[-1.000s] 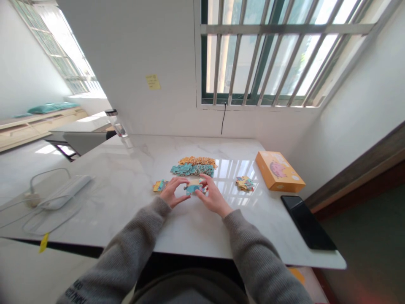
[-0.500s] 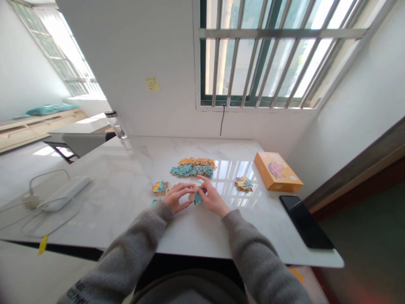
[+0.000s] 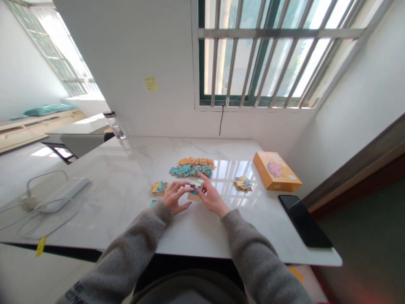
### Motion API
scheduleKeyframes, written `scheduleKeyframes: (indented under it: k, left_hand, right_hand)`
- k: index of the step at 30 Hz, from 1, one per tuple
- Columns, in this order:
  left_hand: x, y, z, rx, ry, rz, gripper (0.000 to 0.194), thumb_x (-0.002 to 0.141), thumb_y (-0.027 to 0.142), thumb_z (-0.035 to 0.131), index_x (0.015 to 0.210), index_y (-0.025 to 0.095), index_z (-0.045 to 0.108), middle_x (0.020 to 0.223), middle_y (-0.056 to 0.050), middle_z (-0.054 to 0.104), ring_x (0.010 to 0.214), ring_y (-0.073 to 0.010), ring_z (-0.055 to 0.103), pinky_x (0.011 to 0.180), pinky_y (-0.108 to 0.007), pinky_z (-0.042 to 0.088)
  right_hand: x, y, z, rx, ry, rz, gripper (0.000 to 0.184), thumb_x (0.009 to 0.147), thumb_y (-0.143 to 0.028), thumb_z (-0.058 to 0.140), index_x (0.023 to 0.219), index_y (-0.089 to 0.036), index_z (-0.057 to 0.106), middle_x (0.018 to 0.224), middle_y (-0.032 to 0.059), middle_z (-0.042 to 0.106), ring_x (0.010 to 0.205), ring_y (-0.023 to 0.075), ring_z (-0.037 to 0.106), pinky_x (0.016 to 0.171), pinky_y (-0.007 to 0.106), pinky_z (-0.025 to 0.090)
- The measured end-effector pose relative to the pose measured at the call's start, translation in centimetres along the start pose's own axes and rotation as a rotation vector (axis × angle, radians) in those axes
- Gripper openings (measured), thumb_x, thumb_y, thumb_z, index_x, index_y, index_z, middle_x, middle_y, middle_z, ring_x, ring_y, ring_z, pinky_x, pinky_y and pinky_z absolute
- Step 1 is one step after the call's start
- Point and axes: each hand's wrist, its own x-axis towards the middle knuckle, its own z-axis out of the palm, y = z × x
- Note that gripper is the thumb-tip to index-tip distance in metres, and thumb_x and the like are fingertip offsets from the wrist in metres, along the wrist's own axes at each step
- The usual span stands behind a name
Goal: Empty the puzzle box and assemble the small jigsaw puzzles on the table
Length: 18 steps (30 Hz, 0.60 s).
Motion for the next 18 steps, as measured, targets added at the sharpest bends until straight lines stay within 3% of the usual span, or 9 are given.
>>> scheduleKeyframes:
  k: [5, 10, 14, 18]
  left_hand:
    - [0.1, 0.4, -0.2, -0.045, -0.048, 0.024, 0.049, 0.07, 0.015, 0.068, 0.117, 0.028, 0.061, 0.129, -0.005, 0.062, 0.11, -0.0275, 0.054, 0.098, -0.045, 0.046]
    - [0.0, -0.2, -1.2, -0.034, 0.071, -0.113, 0.037, 0.07, 0.014, 0.065, 0.104, 0.025, 0.063, 0.125, -0.006, 0.061, 0.112, -0.0278, 0.053, 0.101, -0.045, 0.044]
    - [-0.9, -3.4, -3.2, 0.016, 0.155, -0.28, 0.032, 0.069, 0.015, 0.063, 0.1, 0.023, 0.063, 0.124, -0.007, 0.058, 0.114, -0.0288, 0.051, 0.105, -0.046, 0.041]
    - [-3.3, -8.2, -5.7, 0.03, 0.091, -0.422, 0.03, 0.068, 0.018, 0.061, 0.098, 0.022, 0.062, 0.124, -0.006, 0.058, 0.116, -0.0289, 0.051, 0.108, -0.048, 0.038]
  right_hand:
    - [-0.1, -0.9, 0.1, 0.03, -0.06, -0.006, 0.059, 0.095, -0.031, 0.051, 0.15, -0.024, 0.032, 0.082, -0.0019, 0.054, 0.074, 0.0149, 0.055, 0.076, 0.032, 0.049]
    - [-0.1, -0.6, -0.6, -0.173, 0.058, -0.092, 0.038, 0.095, -0.028, 0.052, 0.132, -0.022, 0.053, 0.101, 0.0061, 0.061, 0.096, 0.0211, 0.058, 0.089, 0.039, 0.05]
    - [-0.1, 0.4, -1.7, -0.419, 0.065, -0.145, 0.025, 0.095, -0.023, 0.052, 0.118, -0.021, 0.061, 0.113, 0.0103, 0.062, 0.11, 0.0265, 0.053, 0.1, 0.047, 0.045]
    - [-0.1, 1.6, -2.1, -0.541, 0.0, -0.154, 0.026, 0.092, -0.025, 0.059, 0.117, -0.02, 0.061, 0.117, 0.0114, 0.061, 0.113, 0.028, 0.052, 0.1, 0.047, 0.045]
